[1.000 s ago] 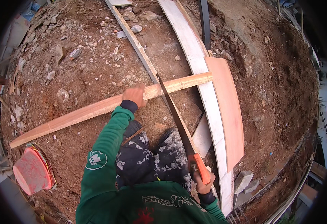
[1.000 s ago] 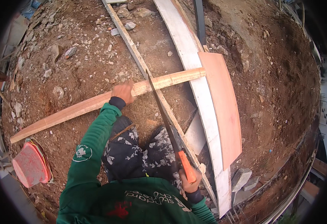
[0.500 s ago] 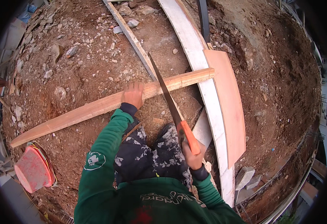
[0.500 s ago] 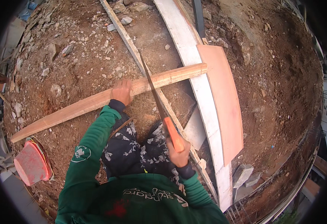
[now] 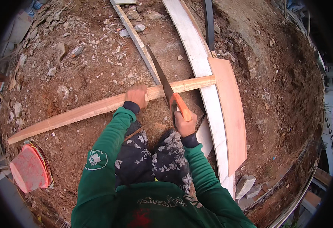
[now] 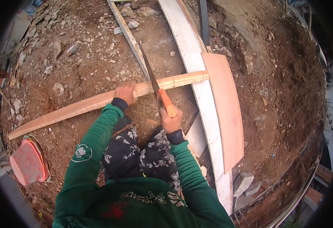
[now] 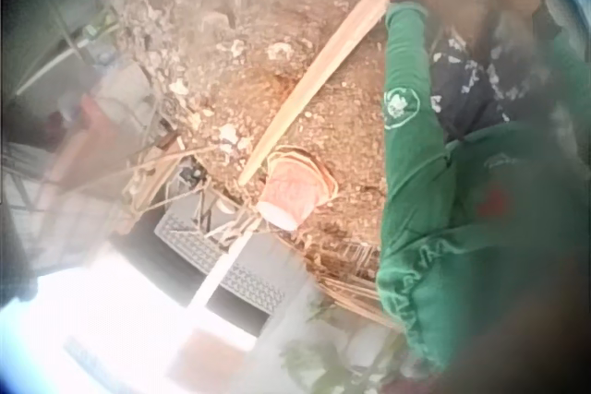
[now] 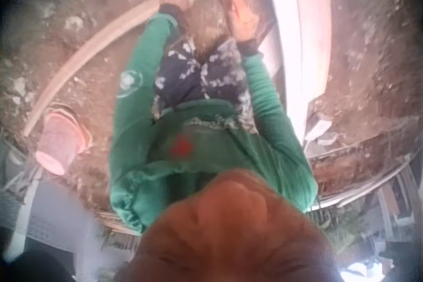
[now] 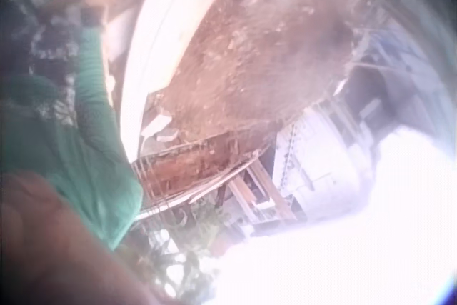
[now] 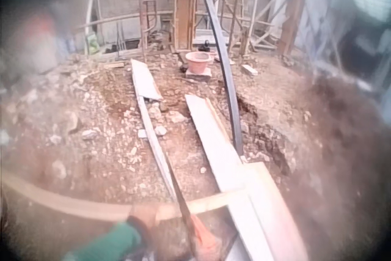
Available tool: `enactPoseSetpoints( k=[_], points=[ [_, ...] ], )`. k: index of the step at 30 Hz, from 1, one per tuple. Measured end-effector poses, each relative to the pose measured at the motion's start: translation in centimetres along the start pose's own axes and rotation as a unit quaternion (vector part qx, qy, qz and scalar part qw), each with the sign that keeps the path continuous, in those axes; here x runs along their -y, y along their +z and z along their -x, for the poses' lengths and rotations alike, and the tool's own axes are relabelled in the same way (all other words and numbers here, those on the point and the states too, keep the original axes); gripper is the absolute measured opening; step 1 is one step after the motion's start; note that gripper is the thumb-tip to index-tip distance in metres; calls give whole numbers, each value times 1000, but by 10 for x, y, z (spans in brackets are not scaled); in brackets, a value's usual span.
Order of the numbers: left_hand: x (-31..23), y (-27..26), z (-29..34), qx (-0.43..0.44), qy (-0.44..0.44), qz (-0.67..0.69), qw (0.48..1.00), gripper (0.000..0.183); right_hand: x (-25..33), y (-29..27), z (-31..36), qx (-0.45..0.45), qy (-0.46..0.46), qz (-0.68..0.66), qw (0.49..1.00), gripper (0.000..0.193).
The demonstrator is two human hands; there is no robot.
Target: The person uses a hand saw to cut a wooden plank into smaller pieces. They repeatedly position the plank, saw through it, and separate the cut sections on a construction site.
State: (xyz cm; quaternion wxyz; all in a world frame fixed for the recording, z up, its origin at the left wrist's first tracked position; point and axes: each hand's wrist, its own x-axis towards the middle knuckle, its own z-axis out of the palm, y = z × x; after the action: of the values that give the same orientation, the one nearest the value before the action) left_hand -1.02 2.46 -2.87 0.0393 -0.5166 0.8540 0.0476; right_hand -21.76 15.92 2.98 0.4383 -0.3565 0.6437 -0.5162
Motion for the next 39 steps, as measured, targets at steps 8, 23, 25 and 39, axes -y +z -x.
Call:
enactPoseSetpoints(
  k=[8, 23, 25, 39],
  points=[
    [27, 12, 10, 29, -35, 24, 999, 54, 68, -96, 172, 55, 90, 117, 987, 36],
    [22, 13, -2, 66, -44, 72, 994, 55, 30, -75, 132, 55, 46, 127, 989, 30],
    [8, 8, -2, 39, -21, 52, 998, 54, -10, -19, 37, 19, 32, 35, 999, 8],
    [4, 2, -10, 71, -19, 80, 994, 55, -5, 5, -10, 17, 33, 45, 998, 19]
  ],
)
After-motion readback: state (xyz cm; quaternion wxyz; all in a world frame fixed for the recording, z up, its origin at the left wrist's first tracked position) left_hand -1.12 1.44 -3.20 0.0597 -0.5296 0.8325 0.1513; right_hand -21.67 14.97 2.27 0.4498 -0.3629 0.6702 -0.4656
